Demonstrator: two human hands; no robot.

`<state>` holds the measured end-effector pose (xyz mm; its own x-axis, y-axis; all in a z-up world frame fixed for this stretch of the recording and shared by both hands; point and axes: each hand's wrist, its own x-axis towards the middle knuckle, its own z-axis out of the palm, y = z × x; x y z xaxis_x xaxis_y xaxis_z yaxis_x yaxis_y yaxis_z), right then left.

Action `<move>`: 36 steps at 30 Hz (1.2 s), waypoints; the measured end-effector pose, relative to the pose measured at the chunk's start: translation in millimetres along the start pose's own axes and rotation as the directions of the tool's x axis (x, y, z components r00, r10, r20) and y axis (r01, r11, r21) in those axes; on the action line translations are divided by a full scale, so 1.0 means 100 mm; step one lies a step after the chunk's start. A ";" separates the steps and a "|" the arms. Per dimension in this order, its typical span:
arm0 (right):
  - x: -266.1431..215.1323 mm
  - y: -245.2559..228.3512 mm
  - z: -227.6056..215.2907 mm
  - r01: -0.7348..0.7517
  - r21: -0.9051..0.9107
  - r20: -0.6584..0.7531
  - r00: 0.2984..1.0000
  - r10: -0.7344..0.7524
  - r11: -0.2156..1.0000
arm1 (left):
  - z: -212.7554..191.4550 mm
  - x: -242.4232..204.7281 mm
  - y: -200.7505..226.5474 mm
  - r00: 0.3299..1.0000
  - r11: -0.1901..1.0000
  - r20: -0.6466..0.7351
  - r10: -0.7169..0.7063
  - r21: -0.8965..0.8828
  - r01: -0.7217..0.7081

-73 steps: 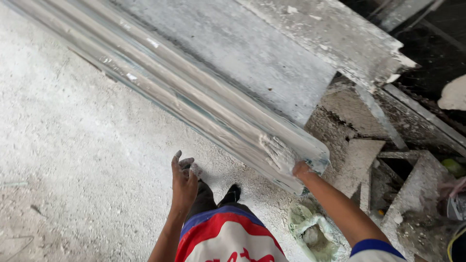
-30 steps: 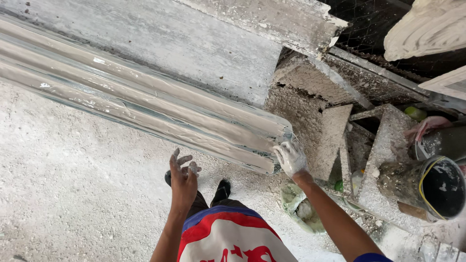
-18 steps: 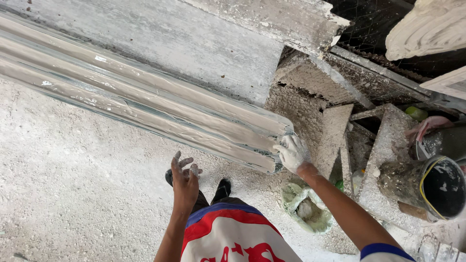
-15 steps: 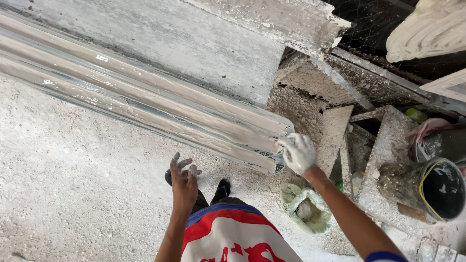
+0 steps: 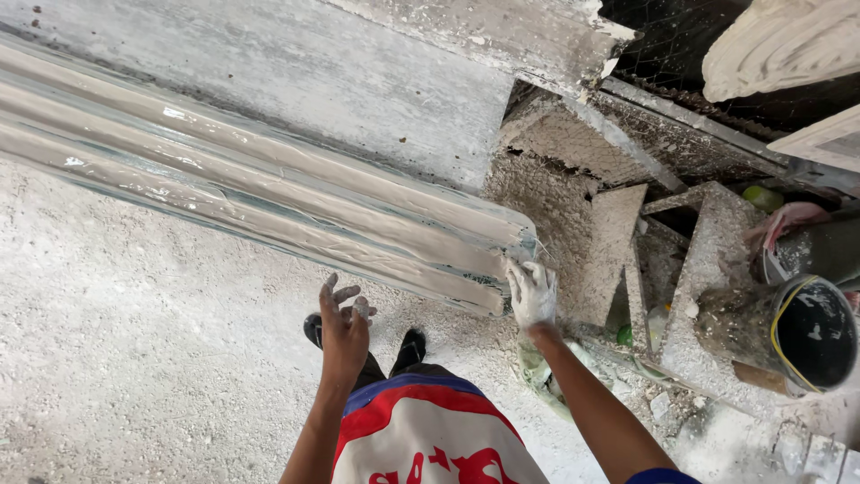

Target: The person scoops a white paste from a bucket and spreads it onto a long ribbed mold using a trowel and hands. The person repeatedly smooths the paste along the mold's grooves and edges, occasionally dipping the trowel back into the bucket to gather more material.

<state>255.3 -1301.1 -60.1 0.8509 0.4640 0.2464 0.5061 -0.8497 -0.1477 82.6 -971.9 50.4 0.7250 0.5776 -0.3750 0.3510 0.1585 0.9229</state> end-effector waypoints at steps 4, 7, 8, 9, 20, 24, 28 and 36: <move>0.20 0.02 0.09 0.164 0.141 -0.076 0.985 -0.155 0.976 | 0.03 0.03 0.04 1.000 0.999 0.013 0.020 -0.032 -0.019; 0.29 0.08 0.08 0.162 0.301 0.010 0.985 -0.173 0.940 | 0.03 -0.01 0.02 1.000 1.000 0.007 0.024 -0.014 -0.024; 0.31 0.08 0.08 0.133 0.361 0.047 0.986 -0.161 0.923 | 0.00 -0.01 0.02 1.000 1.000 0.003 0.026 -0.007 -0.026; 0.36 0.09 0.09 0.162 0.316 0.073 0.978 -0.194 0.935 | -0.02 -0.01 0.01 1.000 1.000 -0.003 0.029 -0.002 -0.029; 0.42 0.06 -0.12 0.270 0.140 0.199 0.935 -0.294 0.953 | -0.14 -0.04 -0.06 0.998 0.999 -0.054 -0.043 -0.022 0.042; 0.47 0.02 -0.28 0.218 0.197 0.262 0.928 -0.266 0.956 | -0.13 -0.03 -0.06 0.999 0.999 -0.048 -0.014 -0.043 0.012; 0.55 -0.07 -0.30 0.185 0.207 0.278 0.930 -0.239 0.961 | -0.12 -0.01 -0.04 0.998 0.999 -0.052 -0.032 0.012 0.033; 0.55 -0.12 -0.28 0.176 0.186 0.256 0.941 -0.220 0.967 | -0.18 0.03 -0.06 0.997 0.999 -0.074 -0.016 0.040 0.019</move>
<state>292.7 -1272.3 -18.3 0.7255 0.6880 0.0188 0.6648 -0.6934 -0.2778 71.6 -956.5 46.0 0.6736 0.6327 -0.3822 0.3881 0.1373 0.9113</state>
